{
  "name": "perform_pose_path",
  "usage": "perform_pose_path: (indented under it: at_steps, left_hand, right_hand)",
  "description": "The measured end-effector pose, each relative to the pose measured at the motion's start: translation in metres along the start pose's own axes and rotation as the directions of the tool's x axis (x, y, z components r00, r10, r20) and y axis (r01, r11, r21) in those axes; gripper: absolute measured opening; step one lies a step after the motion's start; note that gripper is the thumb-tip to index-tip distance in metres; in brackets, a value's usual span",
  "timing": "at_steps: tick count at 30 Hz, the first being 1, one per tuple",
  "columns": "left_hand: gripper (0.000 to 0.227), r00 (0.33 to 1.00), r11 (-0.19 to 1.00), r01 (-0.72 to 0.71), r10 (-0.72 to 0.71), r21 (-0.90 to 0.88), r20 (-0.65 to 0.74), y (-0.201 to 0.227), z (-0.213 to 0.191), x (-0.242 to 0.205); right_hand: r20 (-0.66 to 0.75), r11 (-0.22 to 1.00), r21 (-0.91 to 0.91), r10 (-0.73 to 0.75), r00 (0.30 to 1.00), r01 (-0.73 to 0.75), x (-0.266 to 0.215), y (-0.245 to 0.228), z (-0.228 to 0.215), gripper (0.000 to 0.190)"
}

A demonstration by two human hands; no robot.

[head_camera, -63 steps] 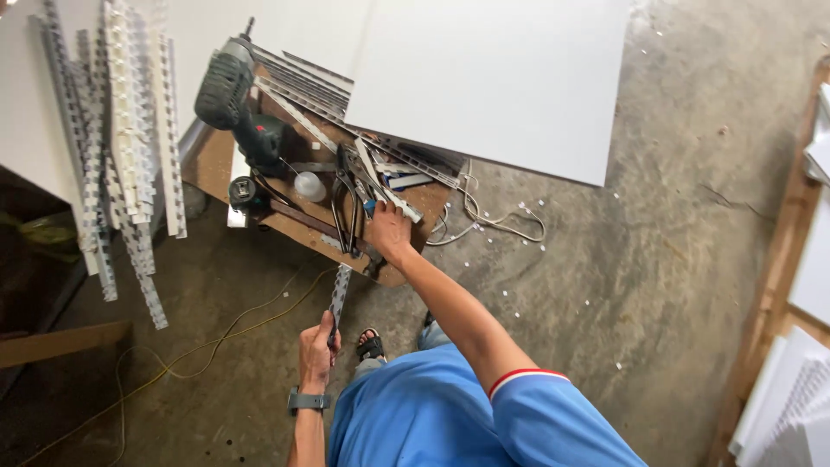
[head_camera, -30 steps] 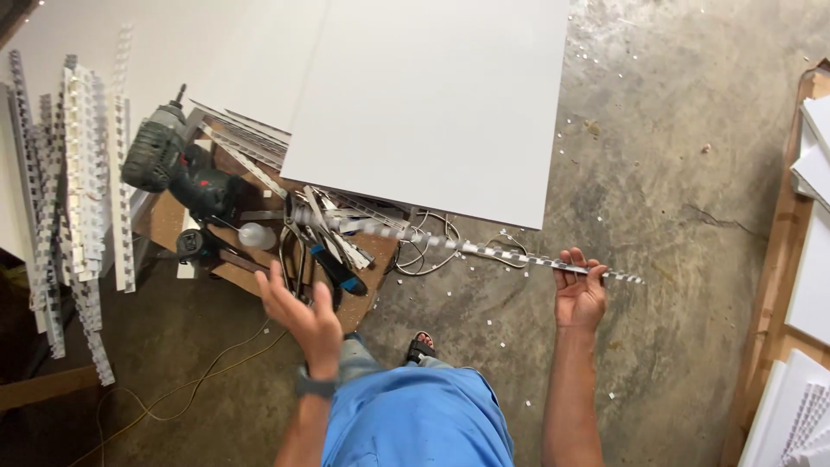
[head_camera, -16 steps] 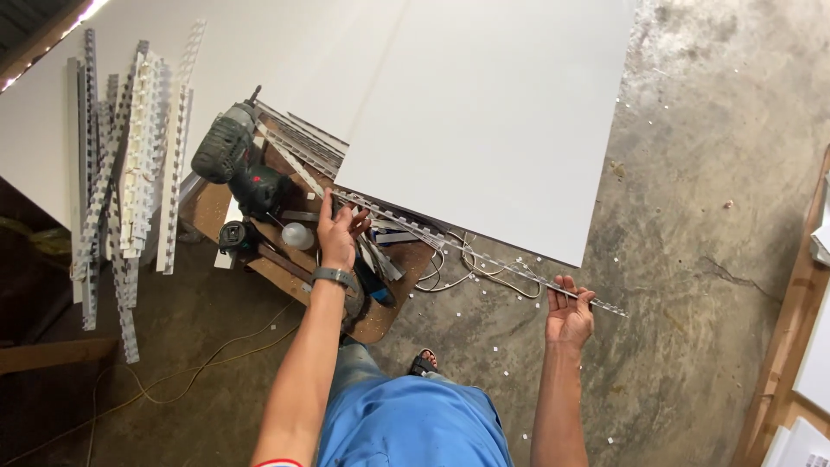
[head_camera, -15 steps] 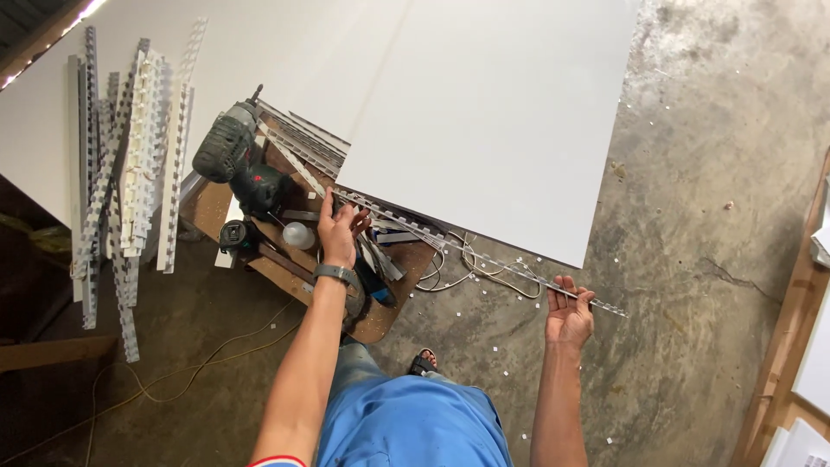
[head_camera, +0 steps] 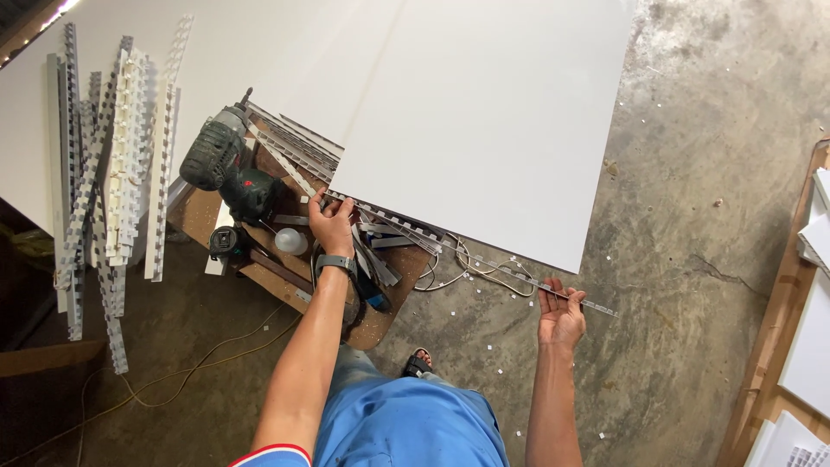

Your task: The person uses pliers to cut perforated plastic trim strips into short pieces, then positions the cut strips along the edges of large white foam boards on the workbench. At the end the person carries a foam board across the workshop and places it onto a stack of finished boards.

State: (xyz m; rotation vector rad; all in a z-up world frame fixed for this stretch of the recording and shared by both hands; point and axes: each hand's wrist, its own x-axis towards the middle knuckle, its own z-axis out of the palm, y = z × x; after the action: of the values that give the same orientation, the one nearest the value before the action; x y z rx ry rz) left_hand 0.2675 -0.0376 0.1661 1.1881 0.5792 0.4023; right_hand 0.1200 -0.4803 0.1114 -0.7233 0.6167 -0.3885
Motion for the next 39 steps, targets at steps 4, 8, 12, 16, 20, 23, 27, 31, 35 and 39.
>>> perform_pose_path:
  at_steps: [4,8,12,16,20,23,27,31,35,39]
  left_hand:
    - [0.055,1.0,0.998,-0.017,0.018,0.062,-0.021,0.007,0.004,-0.002]
    - [0.054,0.999,0.996,0.007,-0.004,0.094,-0.035,0.005,0.007,-0.001]
    - [0.056,0.998,0.994,0.003,0.003,0.11,-0.058,0.005,0.012,0.0]
    - [0.056,0.997,0.989,-0.008,0.018,0.145,-0.071,0.0,0.014,0.001]
    - [0.058,0.999,0.994,-0.006,0.012,0.108,-0.053,0.007,0.018,-0.003]
    - [0.061,0.997,0.998,0.045,-0.042,0.046,-0.058,0.011,0.02,-0.005]
    - [0.064,0.992,0.995,0.098,-0.099,-0.02,-0.077,0.007,0.025,-0.003]
    - [0.063,0.989,0.993,0.116,-0.115,0.003,-0.094,0.002,0.026,0.001]
    - [0.056,0.98,0.985,0.166,-0.161,0.037,-0.116,0.007,0.032,-0.001]
    - [0.052,0.968,0.979,0.2,-0.19,0.045,-0.166,0.024,0.041,-0.006]
  right_hand:
    - [-0.002,1.0,0.019,0.002,1.0,-0.002,0.004,0.001,0.002,0.025]
    - [-0.017,1.0,-0.006,-0.008,1.0,0.008,0.005,0.0,0.006,0.025]
    - [-0.004,1.0,-0.005,-0.015,1.0,0.015,0.007,0.002,0.005,0.027]
    - [0.001,1.0,0.019,-0.006,1.0,0.006,0.014,0.0,0.01,0.025]
    - [-0.074,0.998,-0.064,-0.018,0.997,0.013,0.018,-0.006,0.023,0.025]
    - [-0.105,0.995,-0.103,-0.021,0.994,0.01,0.027,-0.008,0.027,0.027]
    - [-0.029,0.995,-0.098,0.015,0.999,-0.018,0.039,-0.009,0.029,0.024]
    - [0.063,0.989,-0.038,0.147,0.987,-0.145,0.033,0.006,0.03,0.024]
    - [0.209,0.74,-0.654,0.377,0.902,-0.158,-0.033,0.01,0.074,0.041]
    - [0.431,-0.079,-0.901,-0.064,0.9,0.426,-0.059,0.024,0.119,0.063]
